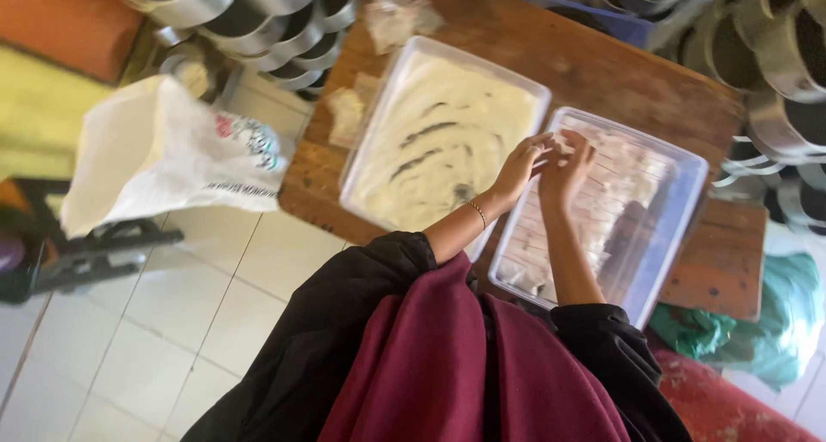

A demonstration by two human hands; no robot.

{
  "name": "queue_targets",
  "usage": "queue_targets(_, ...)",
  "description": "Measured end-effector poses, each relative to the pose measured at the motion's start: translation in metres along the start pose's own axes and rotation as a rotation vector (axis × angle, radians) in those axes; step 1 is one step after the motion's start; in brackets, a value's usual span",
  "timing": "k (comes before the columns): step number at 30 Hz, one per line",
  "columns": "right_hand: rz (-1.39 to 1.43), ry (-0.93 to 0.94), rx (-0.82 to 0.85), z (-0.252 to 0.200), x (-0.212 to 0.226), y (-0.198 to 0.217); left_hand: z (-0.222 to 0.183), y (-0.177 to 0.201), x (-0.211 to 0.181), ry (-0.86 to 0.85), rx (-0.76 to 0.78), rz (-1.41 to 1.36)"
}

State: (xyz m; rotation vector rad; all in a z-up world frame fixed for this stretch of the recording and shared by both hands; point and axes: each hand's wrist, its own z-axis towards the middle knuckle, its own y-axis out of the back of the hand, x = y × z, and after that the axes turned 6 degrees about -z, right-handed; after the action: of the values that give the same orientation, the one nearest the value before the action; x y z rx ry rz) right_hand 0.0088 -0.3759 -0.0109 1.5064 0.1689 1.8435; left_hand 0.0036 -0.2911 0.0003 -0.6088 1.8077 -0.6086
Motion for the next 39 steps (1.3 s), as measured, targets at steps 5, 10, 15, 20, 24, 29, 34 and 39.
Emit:
queue_targets(5, 0.052, 0.131, 0.16, -0.02, 0.093, -0.056, -0.006, 0.061, -0.062, -0.181, -0.176, 0.084)
queue_targets(10, 0.072, 0.324, 0.3, -0.048, 0.15, -0.119, -0.041, 0.14, -0.124, -0.271, -0.305, -0.095)
queue_targets(15, 0.07, 0.384, 0.57, -0.074, 0.191, -0.167, -0.059, 0.249, -0.142, -0.369, -0.423, -0.185)
queue_targets(20, -0.137, 0.583, 0.669, -0.09, 0.195, -0.224, -0.086, 0.319, -0.15, -0.39, -0.572, -0.239)
queue_targets(24, -0.509, 0.793, 0.755, -0.092, 0.191, -0.268, -0.105, 0.362, -0.142, -0.304, -0.616, -0.173)
queue_targets(29, -0.688, 0.877, 0.791, -0.097, 0.173, -0.317, -0.113, 0.399, -0.126, -0.26, -0.645, -0.123)
queue_targets(34, -0.715, 0.753, 0.933, -0.098, 0.187, -0.331, -0.122, 0.408, -0.128, -0.242, -0.638, -0.123)
queue_targets(39, -0.798, 0.803, 0.947, -0.097, 0.197, -0.333, -0.133, 0.399, -0.151, -0.206, -0.662, -0.078)
